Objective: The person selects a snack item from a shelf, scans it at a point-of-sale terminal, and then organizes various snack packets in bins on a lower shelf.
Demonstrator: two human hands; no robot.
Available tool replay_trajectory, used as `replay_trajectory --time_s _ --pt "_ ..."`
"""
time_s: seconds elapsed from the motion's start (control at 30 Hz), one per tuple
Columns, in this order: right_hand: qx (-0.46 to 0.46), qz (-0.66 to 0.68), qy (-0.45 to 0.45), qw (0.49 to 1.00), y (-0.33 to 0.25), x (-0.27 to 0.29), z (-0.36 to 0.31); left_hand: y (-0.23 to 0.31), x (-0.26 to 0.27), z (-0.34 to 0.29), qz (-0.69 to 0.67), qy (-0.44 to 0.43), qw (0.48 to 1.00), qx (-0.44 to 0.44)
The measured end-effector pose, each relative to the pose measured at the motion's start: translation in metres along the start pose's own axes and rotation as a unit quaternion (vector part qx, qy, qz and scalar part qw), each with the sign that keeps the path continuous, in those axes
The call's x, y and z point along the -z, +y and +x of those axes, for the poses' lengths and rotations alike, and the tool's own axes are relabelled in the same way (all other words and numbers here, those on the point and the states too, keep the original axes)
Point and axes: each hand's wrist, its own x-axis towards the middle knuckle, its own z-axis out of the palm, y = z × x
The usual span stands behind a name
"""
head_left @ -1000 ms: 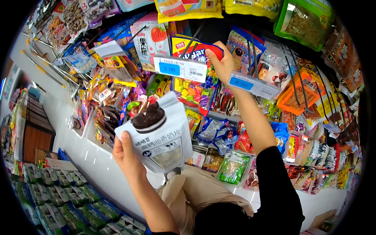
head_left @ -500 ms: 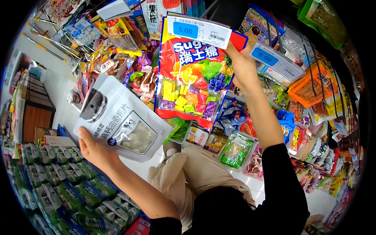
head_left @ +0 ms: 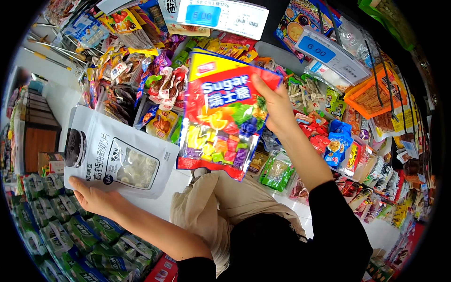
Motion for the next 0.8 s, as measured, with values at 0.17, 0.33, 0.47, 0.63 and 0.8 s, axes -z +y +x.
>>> replay_trajectory --time_s 0.17,0.33,0.47,0.63,0.8 --pt "-0.140 0.103 0.176 0.969 0.001 0.086 -0.007 -0.001 -0.004 -0.007 -0.021 -0.125 0.991 0.050" --pt "-0.159 0.148 0.223 0.950 -0.004 0.154 0.021 -0.014 -0.020 -0.024 0.019 -0.223 0.967 0.121" --pt "-0.178 0.163 0.304 0.922 -0.001 0.204 0.037 -0.030 -0.043 -0.042 -0.037 -0.284 0.941 0.181" --pt "-0.160 0.080 0.350 0.919 0.017 0.219 0.007 -0.023 -0.063 -0.068 -0.098 -0.363 0.896 0.236" --pt "-0.147 0.072 0.332 0.929 0.008 0.230 -0.022 -0.018 -0.075 -0.088 -0.081 -0.392 0.881 0.252"
